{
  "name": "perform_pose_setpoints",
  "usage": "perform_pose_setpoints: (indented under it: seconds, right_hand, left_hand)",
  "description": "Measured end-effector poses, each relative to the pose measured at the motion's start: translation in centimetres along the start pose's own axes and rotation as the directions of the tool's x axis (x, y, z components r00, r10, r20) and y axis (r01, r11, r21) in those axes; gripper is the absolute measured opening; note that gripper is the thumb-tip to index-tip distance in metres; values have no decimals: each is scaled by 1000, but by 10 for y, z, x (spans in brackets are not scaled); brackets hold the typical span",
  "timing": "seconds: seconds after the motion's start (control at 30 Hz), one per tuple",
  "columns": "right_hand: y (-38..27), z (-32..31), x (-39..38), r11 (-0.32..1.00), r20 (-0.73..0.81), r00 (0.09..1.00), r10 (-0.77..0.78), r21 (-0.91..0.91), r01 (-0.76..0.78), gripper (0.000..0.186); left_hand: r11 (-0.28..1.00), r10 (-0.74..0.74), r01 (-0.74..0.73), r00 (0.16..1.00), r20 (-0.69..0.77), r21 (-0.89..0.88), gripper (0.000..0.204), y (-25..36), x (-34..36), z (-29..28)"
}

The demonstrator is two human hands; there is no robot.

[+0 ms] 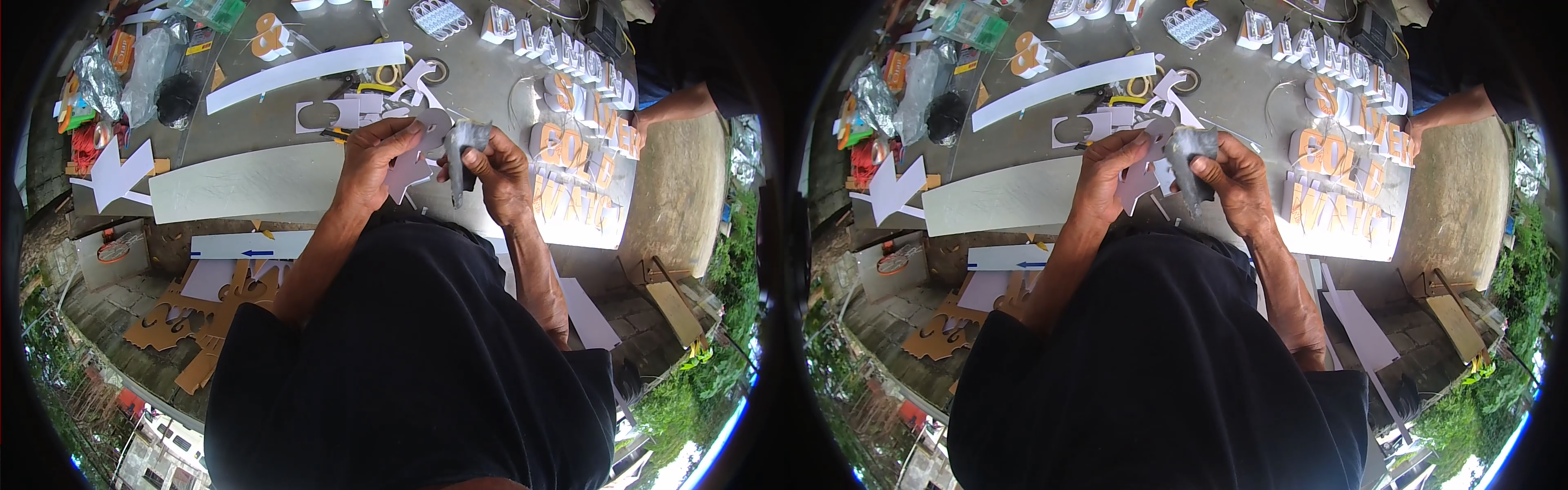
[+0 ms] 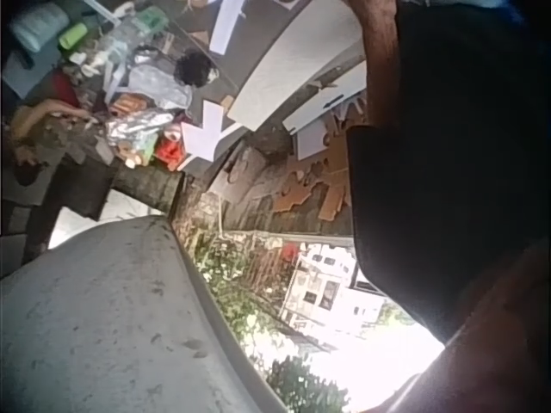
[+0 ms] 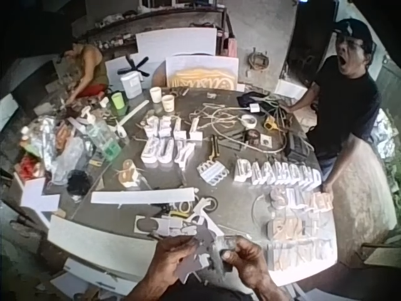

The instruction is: The recorder uses a utility knife to trim and detail foam or plastic letters and characters for a sign.

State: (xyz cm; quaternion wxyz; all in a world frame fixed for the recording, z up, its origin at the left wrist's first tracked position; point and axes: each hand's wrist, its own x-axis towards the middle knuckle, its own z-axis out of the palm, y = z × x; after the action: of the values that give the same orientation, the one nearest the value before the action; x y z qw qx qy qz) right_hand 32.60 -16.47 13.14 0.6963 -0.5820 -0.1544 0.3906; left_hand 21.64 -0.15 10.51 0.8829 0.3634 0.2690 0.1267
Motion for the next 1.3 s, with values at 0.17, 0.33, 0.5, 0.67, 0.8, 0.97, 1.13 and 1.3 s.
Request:
perform_pose_setpoints:
  seconds: [0.17,0.33,0.5,0.67,0.8,0.97,1.13,1.3]
  right_hand:
    - [-5,-9,13,998,-17,998,54,-20,-55,33]
    - [3,5,15,956,-124,992,12,-291,-48,38]
    - [-1,-2,16,894,-277,946,-168,-447,28,26]
    - [3,6,11,819,-343,888,-308,-571,63,31]
    - [-3,19,3,822,-308,907,-286,-566,67,30]
    - [0,17,5,783,-243,904,-352,-605,143,30]
    - [-13,35,1,735,-171,946,-277,-672,94,35]
    - [-4,41,-9,613,-93,901,-424,-761,211,38]
  left_hand:
    - [1000,-8,9,1000,-23,24,23,-1,-5,7]
    - [999,5,-6,1000,-23,-54,24,-9,-3,10]
    - [991,130,-129,989,-72,30,27,-12,-1,7]
    - [889,334,-307,942,-24,339,26,-10,-3,11]
    - [788,388,-335,922,6,516,24,-4,-4,14]
    - [746,445,-386,895,25,542,19,-8,-4,16]
    - [573,512,-437,852,114,694,18,-9,-6,19]
    - [461,569,-496,802,183,736,17,-9,-3,23]
